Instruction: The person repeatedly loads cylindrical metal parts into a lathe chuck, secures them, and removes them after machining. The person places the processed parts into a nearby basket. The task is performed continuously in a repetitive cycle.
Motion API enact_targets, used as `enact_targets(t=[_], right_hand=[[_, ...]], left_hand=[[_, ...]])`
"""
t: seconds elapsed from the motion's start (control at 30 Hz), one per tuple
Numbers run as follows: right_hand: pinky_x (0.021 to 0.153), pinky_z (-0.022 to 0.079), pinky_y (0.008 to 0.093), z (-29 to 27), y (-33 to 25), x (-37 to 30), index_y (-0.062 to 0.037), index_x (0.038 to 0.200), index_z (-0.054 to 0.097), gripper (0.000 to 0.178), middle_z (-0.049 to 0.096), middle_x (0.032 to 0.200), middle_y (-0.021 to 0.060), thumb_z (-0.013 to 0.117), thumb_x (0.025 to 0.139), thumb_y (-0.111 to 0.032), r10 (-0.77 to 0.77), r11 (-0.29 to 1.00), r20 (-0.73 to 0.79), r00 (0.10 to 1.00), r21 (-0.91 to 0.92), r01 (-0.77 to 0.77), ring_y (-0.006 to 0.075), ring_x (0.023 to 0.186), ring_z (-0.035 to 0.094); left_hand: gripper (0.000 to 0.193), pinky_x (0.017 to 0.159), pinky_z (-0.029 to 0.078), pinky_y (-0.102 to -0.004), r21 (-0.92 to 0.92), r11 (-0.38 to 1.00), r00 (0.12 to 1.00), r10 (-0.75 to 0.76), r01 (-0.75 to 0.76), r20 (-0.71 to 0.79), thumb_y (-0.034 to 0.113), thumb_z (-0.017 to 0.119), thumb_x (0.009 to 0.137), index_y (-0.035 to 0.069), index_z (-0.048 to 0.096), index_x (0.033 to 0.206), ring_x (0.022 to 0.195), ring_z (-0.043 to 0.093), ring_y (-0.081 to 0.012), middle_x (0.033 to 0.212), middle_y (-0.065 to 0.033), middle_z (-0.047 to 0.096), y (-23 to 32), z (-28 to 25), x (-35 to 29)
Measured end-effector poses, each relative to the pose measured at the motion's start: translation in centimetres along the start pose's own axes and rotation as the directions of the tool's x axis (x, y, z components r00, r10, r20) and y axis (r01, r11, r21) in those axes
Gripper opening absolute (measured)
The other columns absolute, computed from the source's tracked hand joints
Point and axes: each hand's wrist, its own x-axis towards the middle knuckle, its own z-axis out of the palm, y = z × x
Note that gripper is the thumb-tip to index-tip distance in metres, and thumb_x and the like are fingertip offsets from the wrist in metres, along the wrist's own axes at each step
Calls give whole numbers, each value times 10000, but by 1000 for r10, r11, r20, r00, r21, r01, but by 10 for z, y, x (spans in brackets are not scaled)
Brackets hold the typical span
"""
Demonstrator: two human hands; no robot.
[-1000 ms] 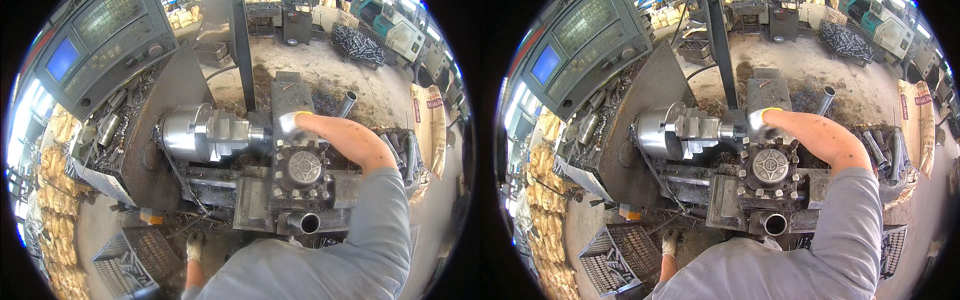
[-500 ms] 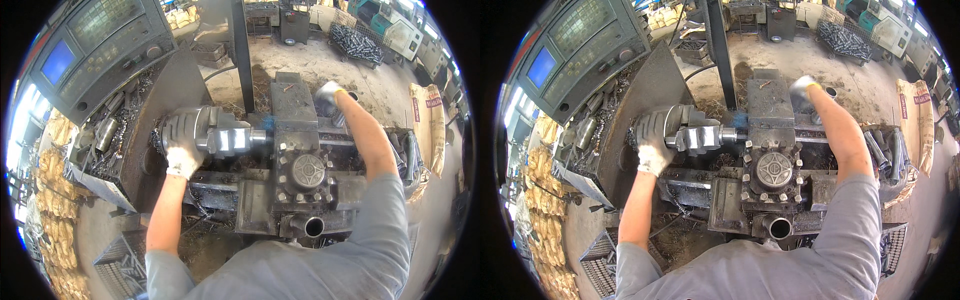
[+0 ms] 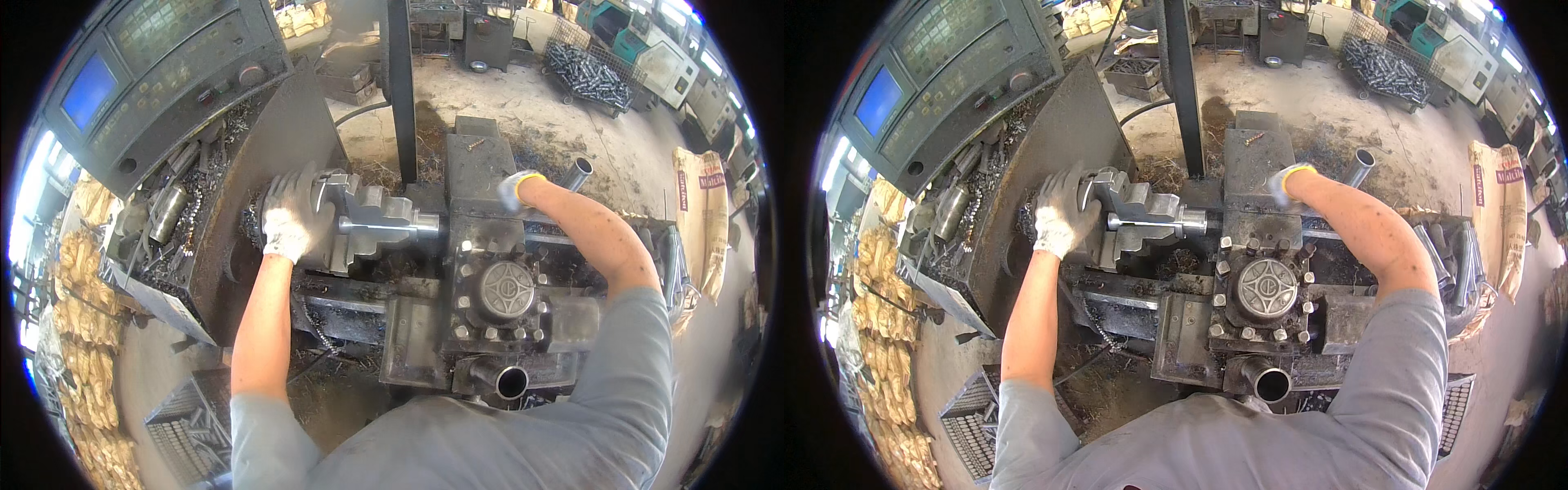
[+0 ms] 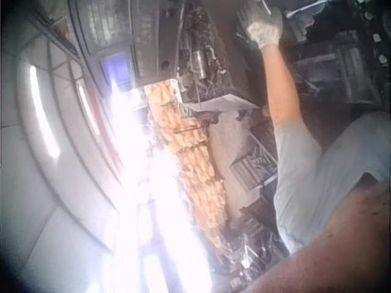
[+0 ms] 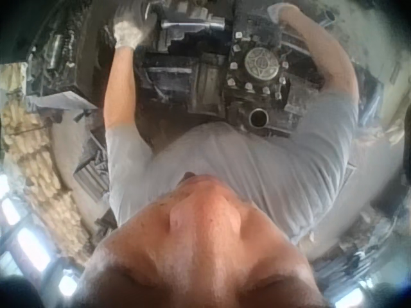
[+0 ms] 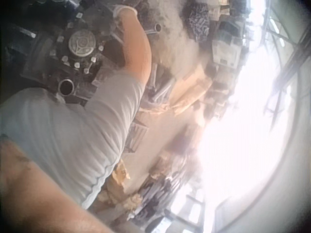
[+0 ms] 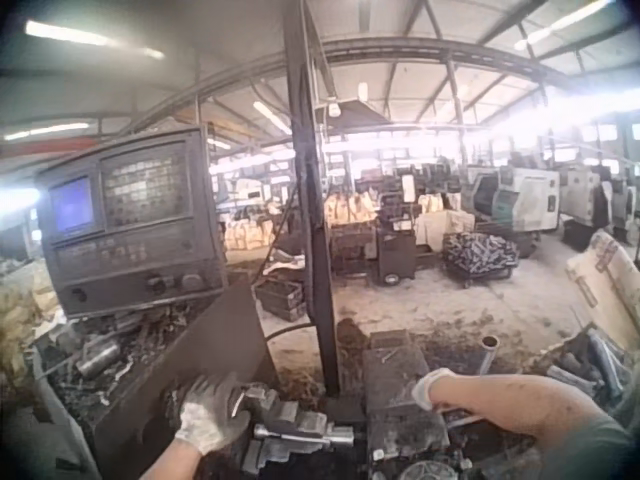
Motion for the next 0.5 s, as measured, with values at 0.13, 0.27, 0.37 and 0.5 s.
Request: enact_targets(t=[0.13, 0.27, 0.37, 0.5], right_hand=[[691, 628, 416, -55, -21, -32, -45, 1200, 804, 419, 810, 1098, 171, 823, 825, -231, -18, 941, -40, 999, 336, 31, 279, 952, 788], [877, 618, 442, -83, -129, -50, 0, 1133, 781, 549, 795, 1135, 228, 837, 804, -435, -307, 821, -343, 888, 376, 429, 329, 1018, 774], [788, 610, 435, -80, -133, -33, -22, 989, 812, 436, 821, 1006, 135, 898, 763, -385, -328, 852, -223, 918, 350, 390, 238, 918, 778], [645, 569, 354, -61, -103, 0, 14, 1007, 804, 370, 776, 847, 53, 910, 806, -278, -490, 494, -64, 869, 801, 337, 152, 809, 743]], left_hand=[[770, 1252, 377, -542, -35, 999, 1000, 0, 1, 20, 232, 750, 793, 34, 547, 1508, 1375, 575, -424, 1438, -236, 643, -3, 4, 1], [754, 1260, 365, -532, -60, 998, 1000, -20, 21, 17, 239, 749, 796, 36, 562, 1497, 1387, 565, -418, 1445, -231, 641, 6, -6, 6], [743, 1256, 369, -529, -48, 998, 1000, -26, 27, 11, 249, 749, 795, 36, 575, 1486, 1388, 564, -418, 1442, -233, 642, 7, -9, 4], [709, 1239, 385, -524, -84, 996, 1000, -23, 22, -17, 258, 759, 794, 38, 604, 1449, 1376, 577, -413, 1421, -237, 654, 2, -5, -1]])
